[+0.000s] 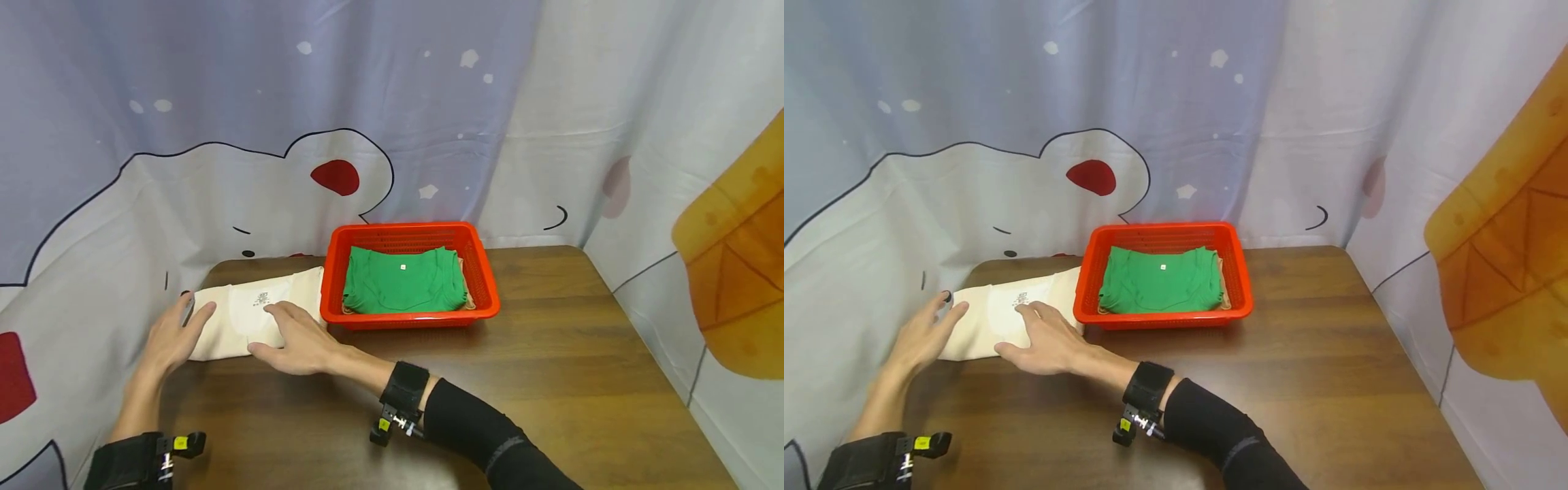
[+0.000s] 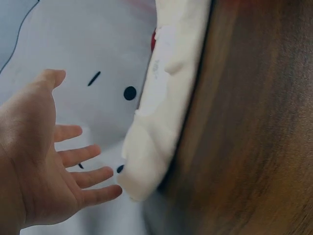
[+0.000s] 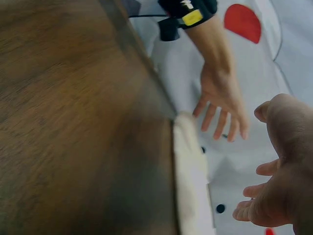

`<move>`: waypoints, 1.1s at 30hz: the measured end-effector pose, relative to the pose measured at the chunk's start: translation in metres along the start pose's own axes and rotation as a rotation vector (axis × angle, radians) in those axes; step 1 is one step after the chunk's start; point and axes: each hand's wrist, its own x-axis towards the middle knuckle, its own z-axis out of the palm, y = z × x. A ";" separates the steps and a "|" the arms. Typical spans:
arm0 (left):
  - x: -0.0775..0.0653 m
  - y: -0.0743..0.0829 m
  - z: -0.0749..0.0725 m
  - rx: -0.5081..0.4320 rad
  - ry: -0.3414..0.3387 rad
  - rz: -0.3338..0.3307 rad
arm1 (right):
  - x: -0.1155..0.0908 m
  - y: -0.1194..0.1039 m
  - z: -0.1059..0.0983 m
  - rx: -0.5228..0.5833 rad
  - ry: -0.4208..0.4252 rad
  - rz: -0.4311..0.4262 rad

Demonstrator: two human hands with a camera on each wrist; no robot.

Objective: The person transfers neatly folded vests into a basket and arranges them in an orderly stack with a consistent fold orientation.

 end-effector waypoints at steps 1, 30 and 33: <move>0.001 -0.002 0.001 0.000 -0.009 -0.012 | 0.000 0.001 0.004 -0.010 -0.009 0.016; 0.036 -0.020 0.017 -0.034 0.013 -0.327 | 0.043 0.039 0.044 0.221 0.160 0.506; 0.035 -0.020 0.018 -0.086 0.040 -0.375 | 0.044 0.039 0.046 0.255 0.200 0.511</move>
